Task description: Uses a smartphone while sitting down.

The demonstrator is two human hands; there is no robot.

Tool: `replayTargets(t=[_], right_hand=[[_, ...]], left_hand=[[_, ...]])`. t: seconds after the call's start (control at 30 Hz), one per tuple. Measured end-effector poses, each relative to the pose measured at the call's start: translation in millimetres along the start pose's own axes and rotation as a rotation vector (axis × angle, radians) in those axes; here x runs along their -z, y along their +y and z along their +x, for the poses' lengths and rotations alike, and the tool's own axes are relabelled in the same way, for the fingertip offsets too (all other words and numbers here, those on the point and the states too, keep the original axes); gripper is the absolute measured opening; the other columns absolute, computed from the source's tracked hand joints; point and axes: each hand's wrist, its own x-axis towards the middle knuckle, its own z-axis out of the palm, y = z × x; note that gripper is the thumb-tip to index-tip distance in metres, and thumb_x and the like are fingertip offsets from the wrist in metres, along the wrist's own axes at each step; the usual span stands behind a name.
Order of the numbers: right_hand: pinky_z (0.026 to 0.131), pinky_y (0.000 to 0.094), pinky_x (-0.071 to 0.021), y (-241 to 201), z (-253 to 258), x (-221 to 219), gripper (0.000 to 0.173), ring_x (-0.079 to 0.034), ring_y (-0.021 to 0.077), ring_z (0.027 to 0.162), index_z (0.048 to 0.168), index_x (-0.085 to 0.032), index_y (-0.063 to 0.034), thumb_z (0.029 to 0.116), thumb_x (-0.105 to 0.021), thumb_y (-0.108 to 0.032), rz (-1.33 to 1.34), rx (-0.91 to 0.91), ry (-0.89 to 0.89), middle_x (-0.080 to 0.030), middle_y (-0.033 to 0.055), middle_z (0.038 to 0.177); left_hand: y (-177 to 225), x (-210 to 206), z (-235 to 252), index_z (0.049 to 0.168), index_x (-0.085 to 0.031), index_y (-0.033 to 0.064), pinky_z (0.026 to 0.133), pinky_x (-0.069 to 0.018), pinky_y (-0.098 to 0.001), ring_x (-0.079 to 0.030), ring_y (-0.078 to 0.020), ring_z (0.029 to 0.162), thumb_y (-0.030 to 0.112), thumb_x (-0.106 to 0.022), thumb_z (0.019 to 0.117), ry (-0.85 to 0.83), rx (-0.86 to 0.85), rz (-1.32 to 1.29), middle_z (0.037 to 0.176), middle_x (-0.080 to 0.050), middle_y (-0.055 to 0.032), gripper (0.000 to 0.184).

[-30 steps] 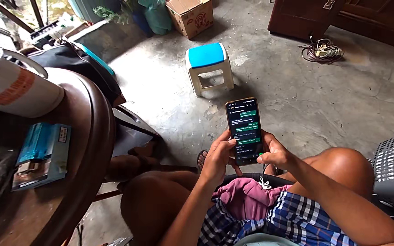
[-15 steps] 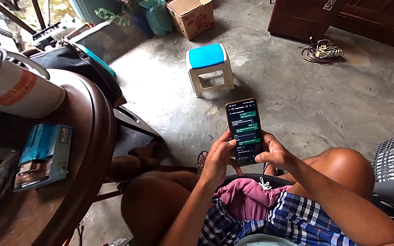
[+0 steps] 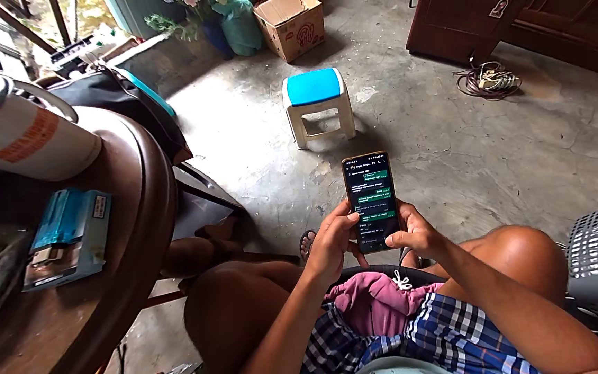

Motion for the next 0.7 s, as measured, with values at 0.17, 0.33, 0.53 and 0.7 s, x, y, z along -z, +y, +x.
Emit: replayTargets(t=[0.17,0.33,0.53,0.7], right_hand=[[0.096,0.0336,-0.0591,0.2,-0.4,-0.2,0.057,-0.070,0.0125,0.108,0.137,-0.049,-0.0036,0.0816,-0.059,0.001,0.010,0.004,-0.006,-0.071,0.0043,0.120],[0.096,0.0336,-0.0594,-0.8,-0.4,-1.0,0.055,-0.071,0.0124,0.108,0.136,-0.049,-0.0037,0.0816,-0.059,0.003,0.007,0.002,0.003,-0.071,0.0038,0.120],[0.094,0.0343,-0.0605,-0.8,3.0,-5.8,0.033,-0.072,0.0133,0.102,0.131,-0.054,-0.0008,0.0986,-0.057,-0.007,-0.032,0.006,0.072,-0.074,0.0055,0.112],[0.092,0.0328,-0.0609,-1.5,1.4,-4.3,0.045,-0.072,0.0110,0.101,0.131,-0.054,-0.0024,0.0863,-0.057,0.002,-0.053,-0.012,0.067,-0.074,0.0030,0.113]], left_hand=[[0.0,0.1,-0.4,0.137,-0.052,0.0061,0.051,-0.0606,-0.0325,-0.075,-0.0252,0.085,0.031,-0.038,0.1066,0.000,0.003,-0.008,0.114,-0.070,-0.0206,0.042],[0.3,0.0,-0.3,0.136,-0.053,0.0064,0.051,-0.0607,-0.0324,-0.076,-0.0250,0.084,0.031,-0.039,0.1065,-0.003,0.002,-0.010,0.114,-0.070,-0.0205,0.041],[-0.8,0.9,-0.2,0.137,-0.051,0.0061,0.051,-0.0608,-0.0325,-0.076,-0.0252,0.084,0.030,-0.038,0.1069,-0.009,0.002,-0.015,0.115,-0.070,-0.0207,0.041],[-1.0,0.8,-0.2,0.138,-0.052,0.0064,0.051,-0.0610,-0.0332,-0.075,-0.0257,0.084,0.031,-0.039,0.1062,0.007,0.013,-0.005,0.115,-0.070,-0.0206,0.042]])
